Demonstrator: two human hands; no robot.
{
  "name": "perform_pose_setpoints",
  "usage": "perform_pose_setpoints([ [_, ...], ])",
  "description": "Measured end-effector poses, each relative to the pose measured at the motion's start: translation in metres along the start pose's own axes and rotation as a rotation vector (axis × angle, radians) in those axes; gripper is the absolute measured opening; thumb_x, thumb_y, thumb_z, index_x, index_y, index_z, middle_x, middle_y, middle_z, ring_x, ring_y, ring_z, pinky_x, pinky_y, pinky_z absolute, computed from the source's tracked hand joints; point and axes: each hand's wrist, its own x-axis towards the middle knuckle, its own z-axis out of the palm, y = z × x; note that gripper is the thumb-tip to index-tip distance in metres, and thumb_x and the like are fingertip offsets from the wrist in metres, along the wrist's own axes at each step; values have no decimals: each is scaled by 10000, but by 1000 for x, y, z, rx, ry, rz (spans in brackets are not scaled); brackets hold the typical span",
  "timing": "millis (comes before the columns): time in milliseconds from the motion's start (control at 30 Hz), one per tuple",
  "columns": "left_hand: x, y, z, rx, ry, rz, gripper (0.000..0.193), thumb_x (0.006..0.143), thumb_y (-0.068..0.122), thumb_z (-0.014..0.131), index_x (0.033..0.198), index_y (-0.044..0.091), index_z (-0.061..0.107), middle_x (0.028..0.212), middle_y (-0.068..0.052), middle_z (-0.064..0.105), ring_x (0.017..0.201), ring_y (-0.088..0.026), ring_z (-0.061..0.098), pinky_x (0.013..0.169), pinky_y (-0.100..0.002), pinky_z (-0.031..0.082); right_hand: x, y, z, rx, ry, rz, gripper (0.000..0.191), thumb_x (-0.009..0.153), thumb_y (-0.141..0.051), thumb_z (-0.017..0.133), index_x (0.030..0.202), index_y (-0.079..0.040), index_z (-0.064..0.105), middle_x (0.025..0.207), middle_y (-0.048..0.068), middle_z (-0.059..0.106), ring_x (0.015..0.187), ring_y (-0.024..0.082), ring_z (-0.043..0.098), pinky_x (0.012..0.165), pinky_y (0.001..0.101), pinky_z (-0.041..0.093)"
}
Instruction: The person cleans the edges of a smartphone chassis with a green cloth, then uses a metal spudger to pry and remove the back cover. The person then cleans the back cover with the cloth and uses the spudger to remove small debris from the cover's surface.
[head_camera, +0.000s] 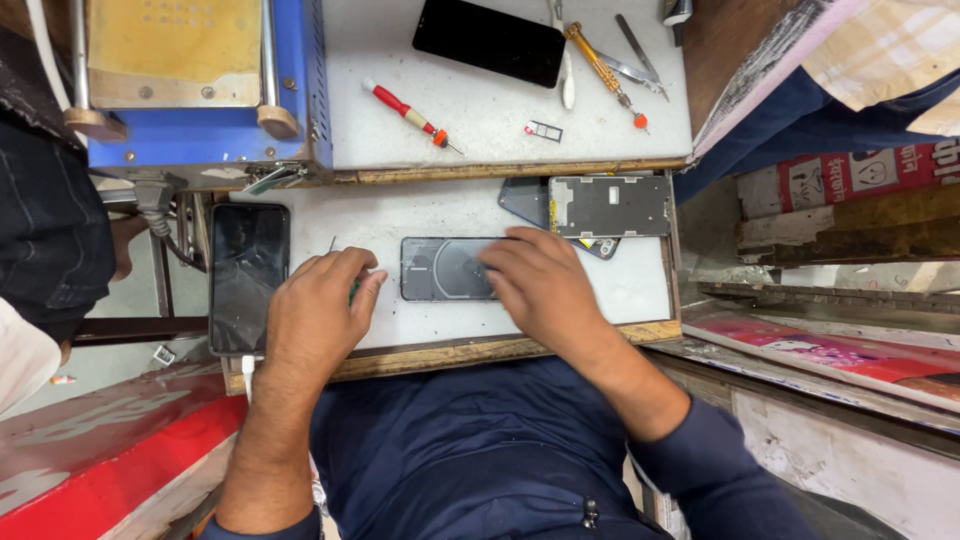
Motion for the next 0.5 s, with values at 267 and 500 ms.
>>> perform_pose_setpoints([
  [267,-15,-28,-1,77,184,-205,145,963,181,727,1089,112,704,993,-95,739,884,-331,705,751,-456,549,50,-7,37,-224,-180,-186,314,842,-103,660,1148,-53,715,1042,58,713,925,263,662,750,408,537],
  [500,-24,-26,3,254,150,-211,286,898,228,762,1149,96,724,1034,-114,717,962,-335,694,808,-441,560,57,-1,50,-338,-227,-282,164,803,-124,656,954,-60,671,857,65,646,810,244,663,641,373,552],
])
